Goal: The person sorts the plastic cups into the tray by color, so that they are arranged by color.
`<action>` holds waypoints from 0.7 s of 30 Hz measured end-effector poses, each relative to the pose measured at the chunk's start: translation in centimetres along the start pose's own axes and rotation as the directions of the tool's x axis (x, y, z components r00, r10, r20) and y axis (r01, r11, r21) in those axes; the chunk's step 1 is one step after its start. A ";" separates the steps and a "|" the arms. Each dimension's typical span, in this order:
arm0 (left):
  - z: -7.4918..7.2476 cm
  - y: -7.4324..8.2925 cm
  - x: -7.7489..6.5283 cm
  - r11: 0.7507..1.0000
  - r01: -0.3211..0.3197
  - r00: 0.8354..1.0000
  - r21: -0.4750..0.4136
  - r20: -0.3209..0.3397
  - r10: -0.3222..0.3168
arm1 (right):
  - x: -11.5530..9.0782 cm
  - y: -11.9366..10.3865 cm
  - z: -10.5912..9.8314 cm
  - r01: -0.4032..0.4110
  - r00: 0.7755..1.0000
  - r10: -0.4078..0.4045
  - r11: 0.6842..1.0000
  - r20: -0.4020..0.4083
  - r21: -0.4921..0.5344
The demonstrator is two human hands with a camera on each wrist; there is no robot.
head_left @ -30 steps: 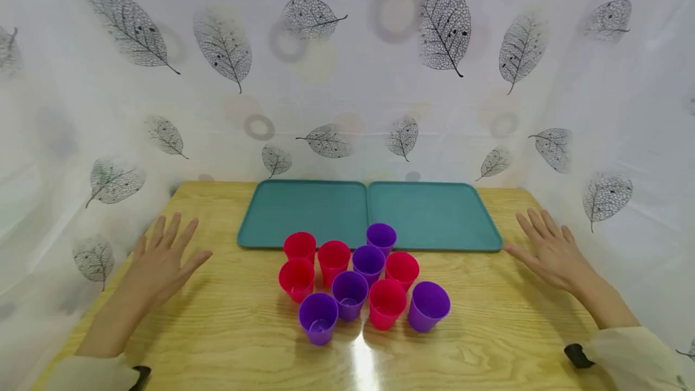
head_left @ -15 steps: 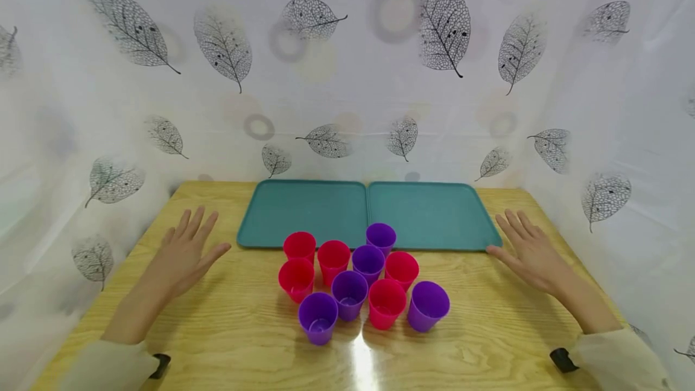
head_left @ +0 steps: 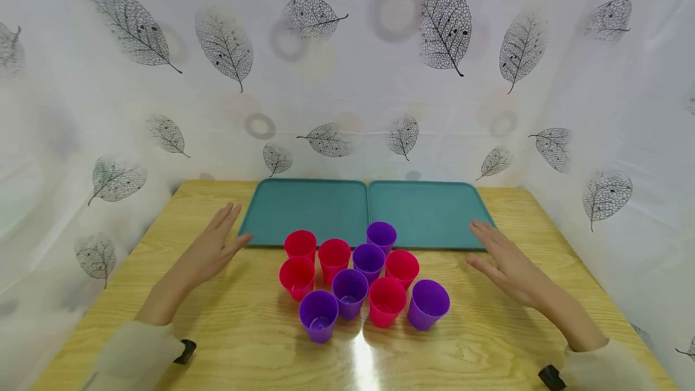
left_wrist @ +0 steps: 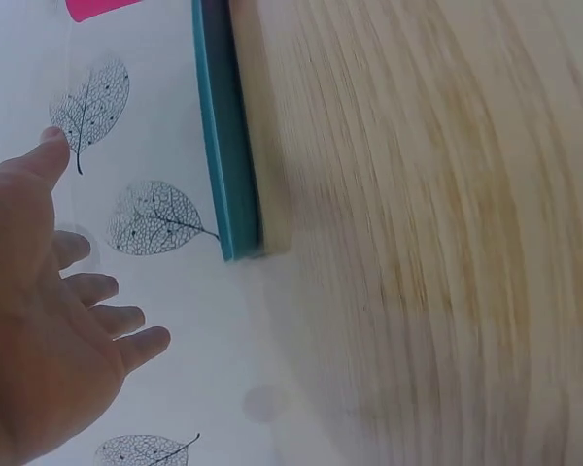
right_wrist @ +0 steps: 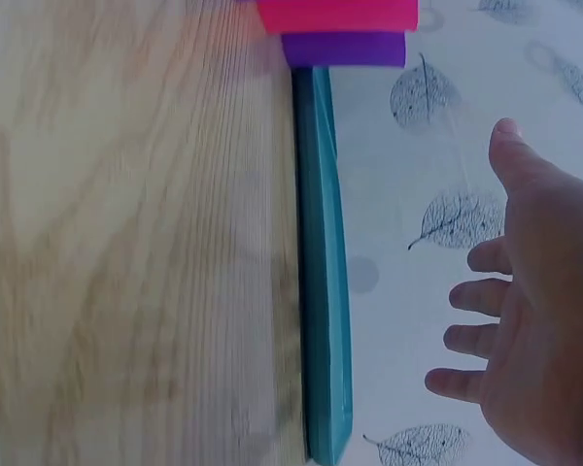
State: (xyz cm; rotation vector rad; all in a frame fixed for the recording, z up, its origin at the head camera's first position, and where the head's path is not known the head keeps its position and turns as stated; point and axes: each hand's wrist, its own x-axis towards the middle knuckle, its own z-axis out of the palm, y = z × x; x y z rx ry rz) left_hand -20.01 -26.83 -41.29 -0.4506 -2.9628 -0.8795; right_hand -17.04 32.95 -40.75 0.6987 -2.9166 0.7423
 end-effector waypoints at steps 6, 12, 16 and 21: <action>0.6 0.0 1.0 0.998 0.025 1.000 -0.061 0.012 -0.024 | -0.5 -1.8 0.5 0.041 0.999 -0.039 0.995 -0.021 0.093; 1.1 -0.1 1.9 0.994 0.048 0.999 -0.099 0.003 -0.048 | -1.0 -3.4 1.1 0.060 0.998 -0.056 0.990 -0.030 0.124; 1.6 -0.5 2.4 0.987 0.075 0.997 -0.141 0.014 -0.074 | -1.4 -4.2 1.7 0.094 0.995 -0.086 0.985 -0.056 0.147; 2.3 -1.2 2.8 0.978 0.103 0.995 -0.180 0.034 -0.098 | -1.8 -5.0 2.3 0.177 0.983 -0.166 0.962 -0.073 0.208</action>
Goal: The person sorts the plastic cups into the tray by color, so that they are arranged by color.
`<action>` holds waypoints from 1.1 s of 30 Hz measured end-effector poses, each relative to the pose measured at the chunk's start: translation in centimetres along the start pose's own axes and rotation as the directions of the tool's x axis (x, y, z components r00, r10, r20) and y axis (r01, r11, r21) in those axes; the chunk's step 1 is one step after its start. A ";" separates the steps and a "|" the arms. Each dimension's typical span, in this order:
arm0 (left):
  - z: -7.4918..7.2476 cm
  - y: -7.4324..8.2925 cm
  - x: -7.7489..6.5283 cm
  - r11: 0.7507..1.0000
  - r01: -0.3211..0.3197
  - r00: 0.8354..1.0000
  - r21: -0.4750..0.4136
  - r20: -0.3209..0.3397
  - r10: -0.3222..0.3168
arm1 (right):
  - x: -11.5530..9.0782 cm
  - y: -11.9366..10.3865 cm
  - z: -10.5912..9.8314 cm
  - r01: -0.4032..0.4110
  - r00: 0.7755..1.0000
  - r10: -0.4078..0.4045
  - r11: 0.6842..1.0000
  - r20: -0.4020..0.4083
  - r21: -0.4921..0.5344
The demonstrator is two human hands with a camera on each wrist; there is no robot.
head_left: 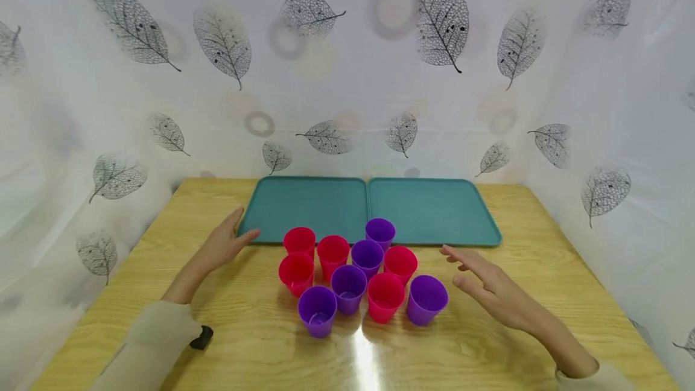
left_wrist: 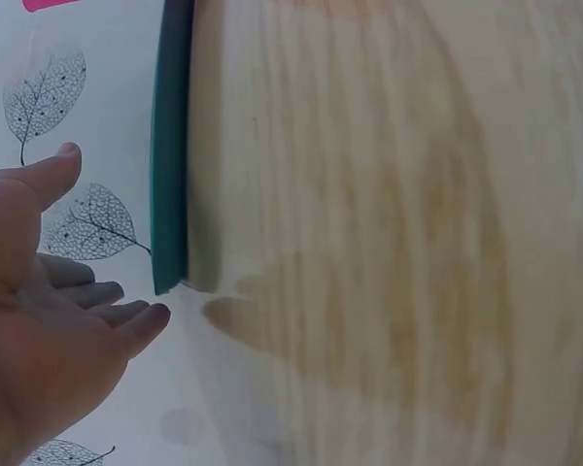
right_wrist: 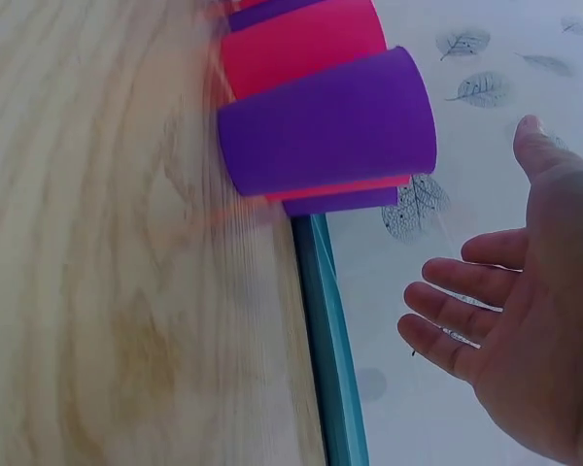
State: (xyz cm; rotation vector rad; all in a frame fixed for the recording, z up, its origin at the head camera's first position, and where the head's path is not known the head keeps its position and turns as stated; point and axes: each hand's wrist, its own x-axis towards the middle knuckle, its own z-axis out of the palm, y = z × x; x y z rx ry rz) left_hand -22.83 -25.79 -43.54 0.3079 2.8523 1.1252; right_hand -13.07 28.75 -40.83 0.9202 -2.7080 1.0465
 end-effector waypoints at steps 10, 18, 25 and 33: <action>0.8 -0.8 0.3 0.996 -0.067 0.998 -0.056 0.010 0.067 | -0.1 -0.8 1.2 0.084 0.996 -0.085 0.996 0.018 0.043; 0.9 -1.3 0.6 0.997 -0.072 0.997 0.008 0.024 0.072 | -0.3 -0.9 2.5 0.087 0.995 -0.090 0.994 0.038 0.061; 1.0 -1.4 0.6 0.998 -0.065 0.998 0.023 0.006 0.065 | -0.3 -1.0 2.9 0.096 0.995 -0.098 0.993 0.033 0.063; 1.1 -1.3 0.4 0.999 -0.032 0.999 0.013 0.003 0.032 | -0.3 -1.2 2.9 0.103 0.993 -0.107 0.992 0.043 0.079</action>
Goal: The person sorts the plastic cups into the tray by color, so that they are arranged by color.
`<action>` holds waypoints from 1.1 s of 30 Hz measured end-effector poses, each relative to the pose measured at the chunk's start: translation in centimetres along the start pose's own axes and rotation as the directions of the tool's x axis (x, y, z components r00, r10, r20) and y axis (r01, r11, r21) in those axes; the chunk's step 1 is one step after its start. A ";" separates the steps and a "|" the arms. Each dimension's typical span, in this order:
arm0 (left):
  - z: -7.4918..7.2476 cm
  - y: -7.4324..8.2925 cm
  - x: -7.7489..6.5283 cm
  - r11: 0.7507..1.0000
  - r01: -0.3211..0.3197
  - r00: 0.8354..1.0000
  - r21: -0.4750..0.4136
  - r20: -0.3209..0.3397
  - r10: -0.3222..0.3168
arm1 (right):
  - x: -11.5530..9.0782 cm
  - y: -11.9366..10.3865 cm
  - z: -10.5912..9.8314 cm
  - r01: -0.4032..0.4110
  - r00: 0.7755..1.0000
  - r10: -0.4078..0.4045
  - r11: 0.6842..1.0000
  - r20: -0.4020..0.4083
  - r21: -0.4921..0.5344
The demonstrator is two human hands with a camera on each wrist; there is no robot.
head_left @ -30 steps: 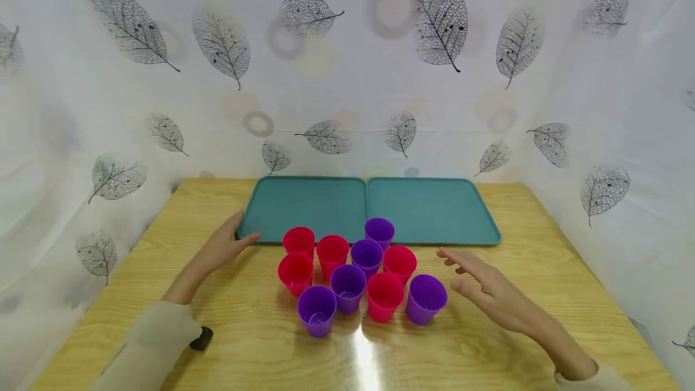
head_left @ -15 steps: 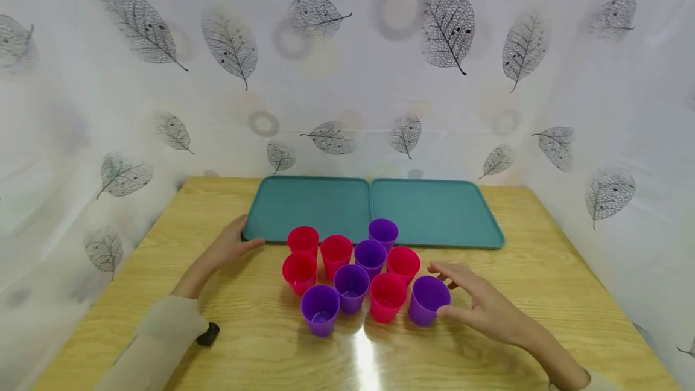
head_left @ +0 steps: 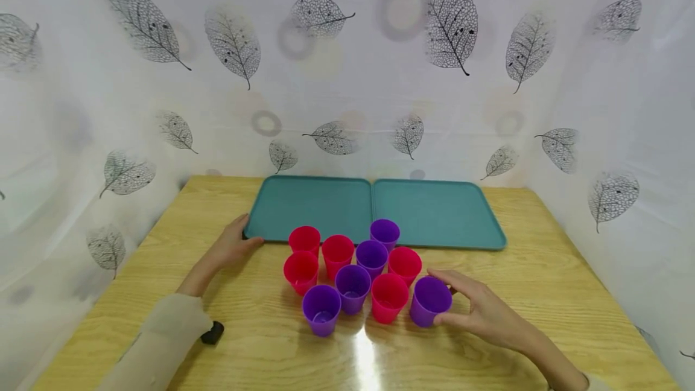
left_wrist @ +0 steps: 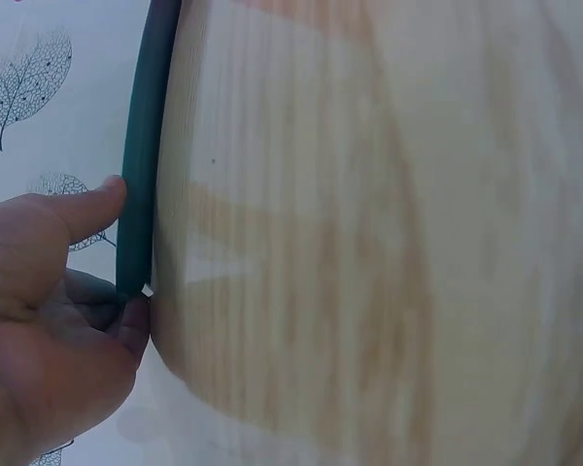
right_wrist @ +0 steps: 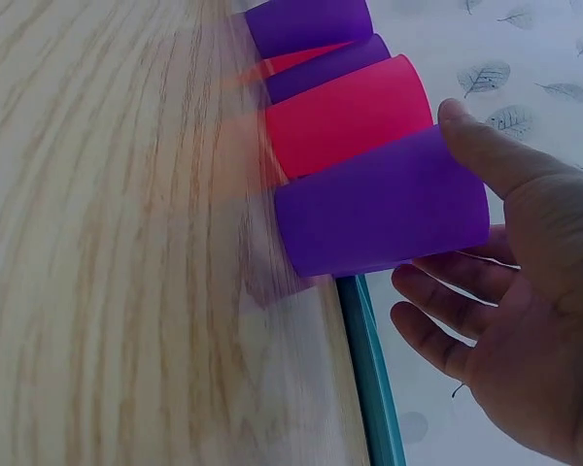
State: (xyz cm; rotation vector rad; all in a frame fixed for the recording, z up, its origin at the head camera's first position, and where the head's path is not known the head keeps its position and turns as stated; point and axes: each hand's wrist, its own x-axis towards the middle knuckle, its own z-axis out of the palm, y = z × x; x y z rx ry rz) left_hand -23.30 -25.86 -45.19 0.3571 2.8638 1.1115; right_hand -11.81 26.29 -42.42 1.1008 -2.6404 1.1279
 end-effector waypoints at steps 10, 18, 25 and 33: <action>0.1 0.1 0.0 1.000 0.023 1.000 0.010 -0.020 -0.023 | -0.1 -0.5 -0.4 -0.033 0.999 0.031 0.998 0.028 0.053; 0.2 0.1 0.1 0.999 0.039 0.998 0.012 -0.039 -0.039 | -0.1 -0.2 -3.0 -0.172 0.984 0.169 0.983 0.050 0.071; -0.1 0.3 0.0 0.997 0.072 0.997 -0.029 -0.026 -0.073 | 1.7 0.8 -6.6 -0.207 0.978 0.202 0.961 0.047 0.182; -0.2 0.2 -0.3 0.991 0.109 0.994 -0.078 -0.012 -0.110 | 6.5 2.5 -8.8 -0.275 0.961 0.277 0.945 0.012 0.178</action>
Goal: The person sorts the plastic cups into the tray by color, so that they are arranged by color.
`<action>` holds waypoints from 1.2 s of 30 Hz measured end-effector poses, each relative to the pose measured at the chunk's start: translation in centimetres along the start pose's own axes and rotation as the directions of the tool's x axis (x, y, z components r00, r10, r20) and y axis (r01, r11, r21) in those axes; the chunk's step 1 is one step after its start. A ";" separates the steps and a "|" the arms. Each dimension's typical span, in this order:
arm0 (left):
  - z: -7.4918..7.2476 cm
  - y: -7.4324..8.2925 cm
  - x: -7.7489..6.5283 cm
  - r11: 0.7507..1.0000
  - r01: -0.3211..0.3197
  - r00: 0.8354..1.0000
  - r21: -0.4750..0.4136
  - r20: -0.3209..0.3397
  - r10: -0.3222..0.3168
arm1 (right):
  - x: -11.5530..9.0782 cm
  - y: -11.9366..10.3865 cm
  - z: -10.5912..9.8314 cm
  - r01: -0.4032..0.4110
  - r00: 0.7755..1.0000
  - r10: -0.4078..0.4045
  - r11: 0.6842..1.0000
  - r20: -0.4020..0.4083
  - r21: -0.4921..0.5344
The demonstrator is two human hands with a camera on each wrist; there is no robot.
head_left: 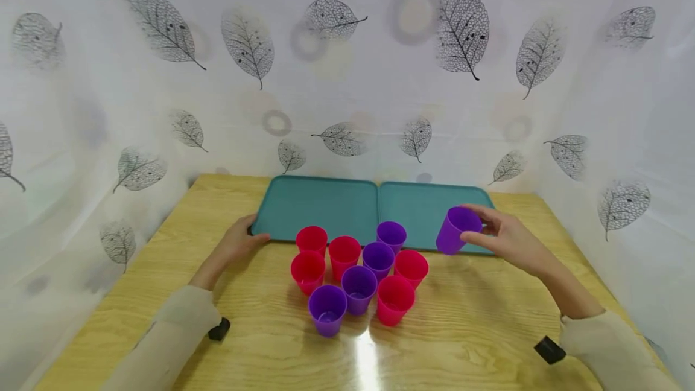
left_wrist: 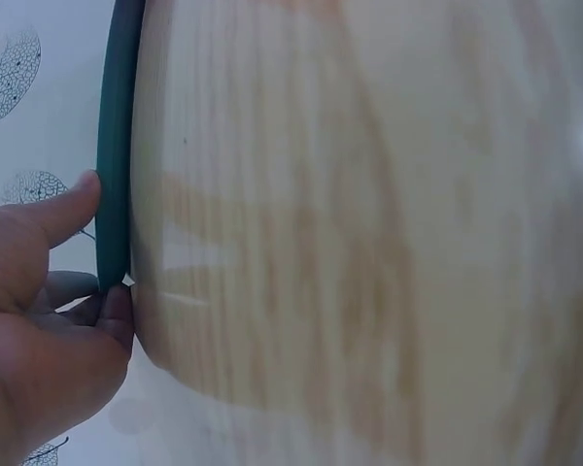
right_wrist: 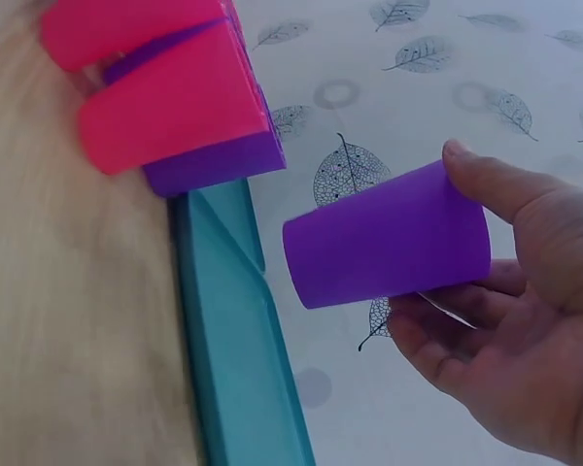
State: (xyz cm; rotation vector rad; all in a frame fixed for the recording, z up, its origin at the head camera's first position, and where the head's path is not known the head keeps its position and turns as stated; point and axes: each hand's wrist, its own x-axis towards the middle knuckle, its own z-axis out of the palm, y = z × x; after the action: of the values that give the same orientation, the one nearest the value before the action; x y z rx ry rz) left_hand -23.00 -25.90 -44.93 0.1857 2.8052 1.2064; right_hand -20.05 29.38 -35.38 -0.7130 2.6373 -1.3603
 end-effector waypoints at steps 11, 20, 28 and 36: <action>0.0 -0.3 0.0 0.999 0.032 0.999 -0.025 0.017 -0.032 | 8.8 -0.1 -0.1 -0.066 0.997 0.068 0.997 -0.048 0.044; -0.2 -0.3 0.2 0.999 0.029 0.999 -0.038 0.016 -0.029 | 14.7 -0.9 1.1 -0.088 0.994 0.094 0.990 -0.052 0.107; 0.0 -0.4 0.4 0.997 0.056 0.998 -0.050 0.012 -0.056 | 18.2 -1.1 2.4 -0.091 0.995 0.096 0.988 -0.033 0.123; 0.1 -0.5 0.4 0.997 0.063 0.998 -0.041 0.005 -0.063 | 21.2 0.0 4.3 -0.099 0.994 0.090 0.979 0.056 0.180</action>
State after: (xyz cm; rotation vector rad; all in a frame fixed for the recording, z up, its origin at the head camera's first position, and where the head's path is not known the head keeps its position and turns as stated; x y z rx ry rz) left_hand -23.46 -26.16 -45.39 0.0957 2.7581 1.2471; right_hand -37.62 16.81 -35.20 -0.5814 2.4351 -1.5137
